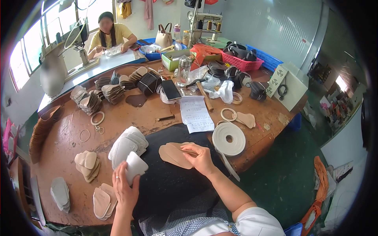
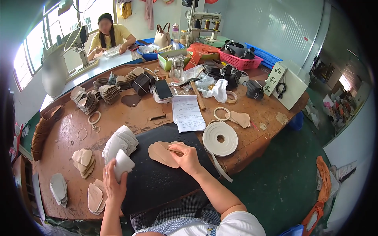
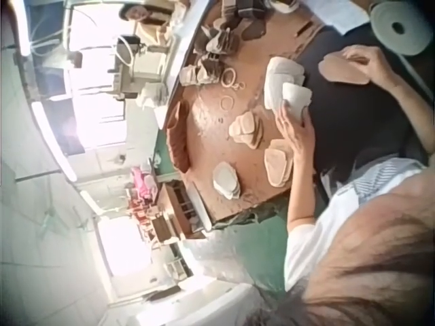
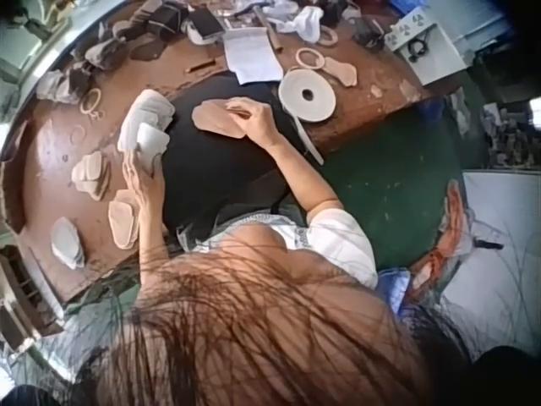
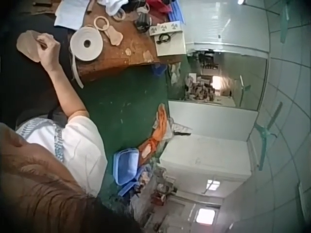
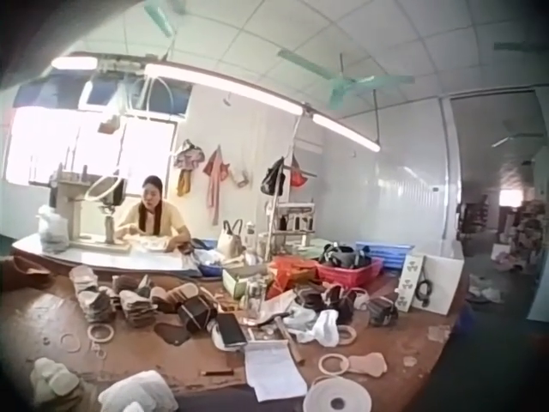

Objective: Assembling and folding shoe upper components at a workbench.

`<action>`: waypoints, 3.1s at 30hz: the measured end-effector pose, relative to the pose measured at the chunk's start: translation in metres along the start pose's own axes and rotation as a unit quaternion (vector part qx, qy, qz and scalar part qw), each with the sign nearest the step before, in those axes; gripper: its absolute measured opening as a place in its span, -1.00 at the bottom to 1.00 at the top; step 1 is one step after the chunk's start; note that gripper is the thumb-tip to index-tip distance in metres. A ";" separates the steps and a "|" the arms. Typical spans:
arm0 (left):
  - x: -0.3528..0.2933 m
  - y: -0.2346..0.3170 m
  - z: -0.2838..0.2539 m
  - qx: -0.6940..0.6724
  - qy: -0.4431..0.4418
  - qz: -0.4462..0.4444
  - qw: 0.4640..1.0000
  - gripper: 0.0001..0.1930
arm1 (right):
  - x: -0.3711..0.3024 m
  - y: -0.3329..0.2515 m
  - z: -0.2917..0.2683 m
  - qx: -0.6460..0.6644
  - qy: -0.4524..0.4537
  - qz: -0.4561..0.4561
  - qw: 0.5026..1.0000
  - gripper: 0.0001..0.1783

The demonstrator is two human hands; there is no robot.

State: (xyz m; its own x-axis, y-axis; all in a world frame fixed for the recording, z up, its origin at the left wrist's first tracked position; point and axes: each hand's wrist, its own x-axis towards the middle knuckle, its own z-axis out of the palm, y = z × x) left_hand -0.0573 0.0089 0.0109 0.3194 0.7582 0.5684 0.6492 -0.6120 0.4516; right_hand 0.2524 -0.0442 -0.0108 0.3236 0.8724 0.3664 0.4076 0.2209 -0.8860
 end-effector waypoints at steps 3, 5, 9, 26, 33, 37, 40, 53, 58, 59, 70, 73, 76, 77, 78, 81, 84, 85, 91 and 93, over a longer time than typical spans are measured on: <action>-0.024 0.016 -0.011 -0.072 -0.144 0.002 0.987 -0.31 | 0.002 0.001 -0.006 0.077 -0.050 0.041 0.995 -0.78; -0.040 0.022 -0.013 -0.057 -0.176 0.017 0.983 -0.31 | 0.003 -0.003 -0.008 0.100 -0.071 0.066 0.990 -0.79; -0.058 0.024 -0.006 -0.005 -0.189 0.026 0.982 -0.28 | 0.004 -0.015 -0.009 0.057 -0.125 0.054 0.989 -0.80; -0.056 0.028 -0.003 -0.011 -0.178 0.008 0.984 -0.33 | 0.002 -0.021 -0.007 -0.003 -0.132 -0.005 0.991 -0.79; -0.062 0.022 -0.003 0.001 -0.173 0.004 0.985 -0.34 | -0.009 -0.019 0.013 -0.111 -0.027 -0.054 0.992 -0.74; -0.061 0.021 -0.001 -0.015 -0.170 0.013 0.985 -0.34 | -0.012 -0.018 0.014 -0.161 -0.031 -0.127 0.978 -0.79; -0.062 0.025 -0.004 -0.007 -0.169 0.014 0.985 -0.33 | -0.015 -0.034 0.004 -0.049 -0.109 -0.042 0.992 -0.80; -0.071 0.021 -0.018 -0.067 -0.166 0.008 0.984 -0.25 | -0.014 -0.072 0.029 0.074 -0.136 0.171 0.973 -0.82; -0.097 0.014 -0.034 -0.021 0.021 -0.013 0.999 -0.51 | -0.011 -0.073 0.058 0.097 -0.195 0.193 0.957 -0.80; -0.104 0.014 -0.034 -0.008 0.035 -0.008 0.999 -0.54 | -0.014 -0.071 0.064 0.093 -0.219 0.187 0.953 -0.82; -0.127 0.017 -0.031 0.021 -0.027 -0.008 0.999 -0.51 | -0.027 -0.064 0.090 0.053 -0.324 0.193 0.925 -0.80; -0.129 0.014 -0.031 0.017 -0.030 -0.005 0.999 -0.51 | -0.024 -0.063 0.090 0.042 -0.341 0.192 0.919 -0.79; -0.127 0.015 -0.029 0.011 -0.027 -0.008 1.000 -0.51 | -0.020 -0.064 0.090 0.032 -0.355 0.197 0.914 -0.79; -0.126 0.016 -0.029 0.010 -0.027 -0.007 1.000 -0.51 | -0.019 -0.064 0.089 0.028 -0.360 0.207 0.909 -0.78; -0.126 0.016 -0.030 0.010 -0.032 -0.008 0.999 -0.52 | -0.018 -0.064 0.088 0.027 -0.358 0.207 0.910 -0.78; -0.123 0.016 -0.029 0.003 -0.036 -0.003 0.999 -0.52 | -0.013 -0.063 0.078 0.078 -0.291 0.206 0.931 -0.82; -0.120 0.016 -0.027 -0.009 -0.029 0.001 1.000 -0.55 | 0.007 -0.066 0.059 0.029 -0.160 0.170 0.972 -0.85; -0.119 0.017 -0.026 -0.007 -0.025 -0.006 1.000 -0.56 | 0.018 -0.065 0.049 -0.007 -0.137 0.145 0.980 -0.83; -0.119 0.017 -0.027 -0.004 -0.023 -0.015 1.000 -0.61 | 0.028 -0.038 -0.001 -0.398 -0.039 -0.090 0.912 -0.45; -0.120 0.018 -0.027 0.000 -0.020 -0.018 1.000 -0.64 | 0.025 -0.041 -0.005 -0.375 -0.043 -0.092 0.921 -0.48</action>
State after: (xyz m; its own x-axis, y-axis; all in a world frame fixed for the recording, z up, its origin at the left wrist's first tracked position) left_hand -0.1027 -0.0989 -0.0311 0.3231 0.7888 0.5228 0.6610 -0.5835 0.4719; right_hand 0.2487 -0.0338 0.0358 0.1334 0.8889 0.4383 0.9350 0.0337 -0.3529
